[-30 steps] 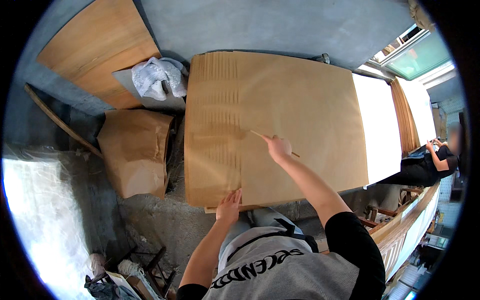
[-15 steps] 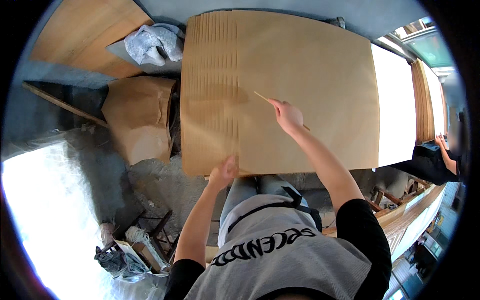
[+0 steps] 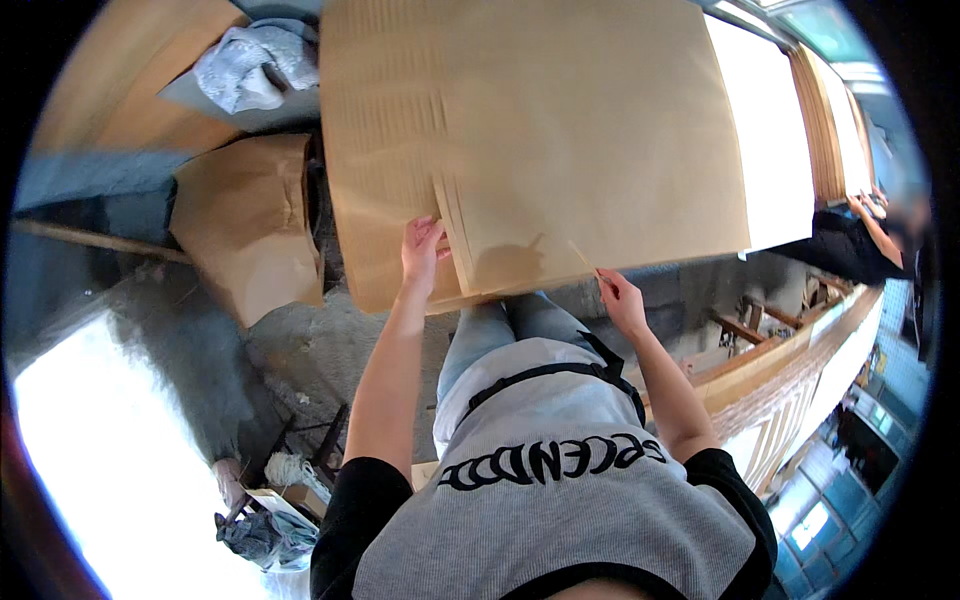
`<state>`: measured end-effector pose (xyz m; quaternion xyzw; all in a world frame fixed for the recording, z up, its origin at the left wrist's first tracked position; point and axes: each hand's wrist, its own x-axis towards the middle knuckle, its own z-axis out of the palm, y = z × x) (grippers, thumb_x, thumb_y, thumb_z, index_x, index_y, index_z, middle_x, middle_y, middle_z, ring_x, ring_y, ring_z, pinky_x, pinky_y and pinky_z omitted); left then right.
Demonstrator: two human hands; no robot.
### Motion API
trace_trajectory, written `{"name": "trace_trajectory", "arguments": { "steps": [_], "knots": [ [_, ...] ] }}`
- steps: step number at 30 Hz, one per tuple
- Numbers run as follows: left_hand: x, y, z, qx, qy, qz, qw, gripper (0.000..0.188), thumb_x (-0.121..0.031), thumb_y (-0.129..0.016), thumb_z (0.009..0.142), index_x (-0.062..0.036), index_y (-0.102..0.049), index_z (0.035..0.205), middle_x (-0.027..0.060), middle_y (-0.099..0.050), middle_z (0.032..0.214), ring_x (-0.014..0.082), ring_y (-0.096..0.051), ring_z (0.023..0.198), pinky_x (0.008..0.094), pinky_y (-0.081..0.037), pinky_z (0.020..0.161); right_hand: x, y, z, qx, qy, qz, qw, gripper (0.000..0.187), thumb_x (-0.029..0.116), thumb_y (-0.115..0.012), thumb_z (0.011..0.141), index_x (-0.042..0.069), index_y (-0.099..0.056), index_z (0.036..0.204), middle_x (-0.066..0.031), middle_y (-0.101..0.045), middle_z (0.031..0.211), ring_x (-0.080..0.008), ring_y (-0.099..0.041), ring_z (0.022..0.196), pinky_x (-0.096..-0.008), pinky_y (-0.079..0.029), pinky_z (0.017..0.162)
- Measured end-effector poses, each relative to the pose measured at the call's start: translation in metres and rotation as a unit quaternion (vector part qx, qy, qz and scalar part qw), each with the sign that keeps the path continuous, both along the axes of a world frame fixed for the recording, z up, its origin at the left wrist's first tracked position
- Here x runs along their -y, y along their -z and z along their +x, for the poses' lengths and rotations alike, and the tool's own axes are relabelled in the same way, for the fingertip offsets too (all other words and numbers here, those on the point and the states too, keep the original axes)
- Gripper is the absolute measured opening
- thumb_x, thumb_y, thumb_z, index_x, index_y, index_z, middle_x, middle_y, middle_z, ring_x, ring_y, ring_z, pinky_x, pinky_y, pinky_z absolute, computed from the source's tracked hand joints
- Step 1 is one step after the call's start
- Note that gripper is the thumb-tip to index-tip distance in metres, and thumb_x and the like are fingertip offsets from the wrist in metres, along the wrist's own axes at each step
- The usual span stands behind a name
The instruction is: The person repeatedly picks up large white sheets from a stack, flips them, and places them onto a wooden workbench. The person uses a thin wooden stick to assist in handling the sheets. The task is performed one sheet at a time in a repetitive loop.
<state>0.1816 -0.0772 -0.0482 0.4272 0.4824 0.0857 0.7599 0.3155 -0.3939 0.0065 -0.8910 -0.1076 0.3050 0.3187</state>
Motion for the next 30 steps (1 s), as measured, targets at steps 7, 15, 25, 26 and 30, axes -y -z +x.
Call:
{"name": "trace_trajectory", "arguments": {
  "steps": [7,15,25,26,30],
  "knots": [
    [0.054,0.002,-0.049,0.180,0.155,-0.237,0.942,0.059,-0.010,-0.055,0.080,-0.0136,-0.021,0.128,0.0045,-0.036,0.125,0.0207,-0.043,0.109,0.0363,-0.044,0.081,0.049,0.000,-0.015,-0.182,0.081,0.072,0.977,0.025,0.024,-0.063,0.075,0.002,-0.063,0.086,-0.0015,-0.060,0.074,-0.0079,-0.051,0.070,-0.0231,-0.041,0.065],
    [0.153,-0.004,0.003,0.110,0.167,-0.259,0.945,0.051,-0.014,-0.059,0.079,-0.0114,-0.031,0.121,0.0072,-0.046,0.114,0.0212,-0.048,0.102,0.0342,-0.045,0.077,0.050,0.013,0.014,-0.358,0.081,0.077,0.927,0.022,0.027,-0.058,0.080,0.010,-0.066,0.091,0.0078,-0.046,0.062,-0.0021,-0.036,0.051,-0.0165,-0.028,0.045],
    [0.208,0.020,0.091,-0.038,-0.214,-0.232,0.948,0.029,-0.032,-0.054,0.082,-0.0095,-0.046,0.098,0.0051,-0.055,0.075,0.0166,-0.049,0.049,0.0243,-0.034,0.037,0.123,0.050,0.112,-0.511,0.224,0.324,0.764,0.028,0.030,-0.046,0.087,0.008,-0.053,0.102,0.0068,-0.029,0.055,-0.0040,-0.025,0.043,-0.0183,-0.020,0.040],
    [0.207,0.031,0.089,-0.029,-0.216,-0.223,0.950,0.029,-0.032,-0.054,0.082,-0.0104,-0.046,0.099,0.0052,-0.055,0.076,0.0172,-0.049,0.049,0.0242,-0.034,0.037,0.142,0.063,0.126,-0.501,0.284,0.336,0.745,0.030,0.030,-0.047,0.087,0.008,-0.052,0.105,0.0067,-0.029,0.054,-0.0042,-0.026,0.042,-0.0182,-0.021,0.039],
    [0.204,0.036,0.077,0.075,-0.173,-0.196,0.962,0.040,-0.036,-0.056,0.079,-0.0142,-0.043,0.111,0.0081,-0.056,0.083,0.0209,-0.048,0.047,0.0287,-0.034,0.036,0.163,0.043,0.186,-0.506,0.226,0.421,0.718,0.034,0.033,-0.047,0.086,0.008,-0.050,0.108,0.0063,-0.035,0.054,-0.0037,-0.029,0.043,-0.0171,-0.022,0.038]
  ]
}}
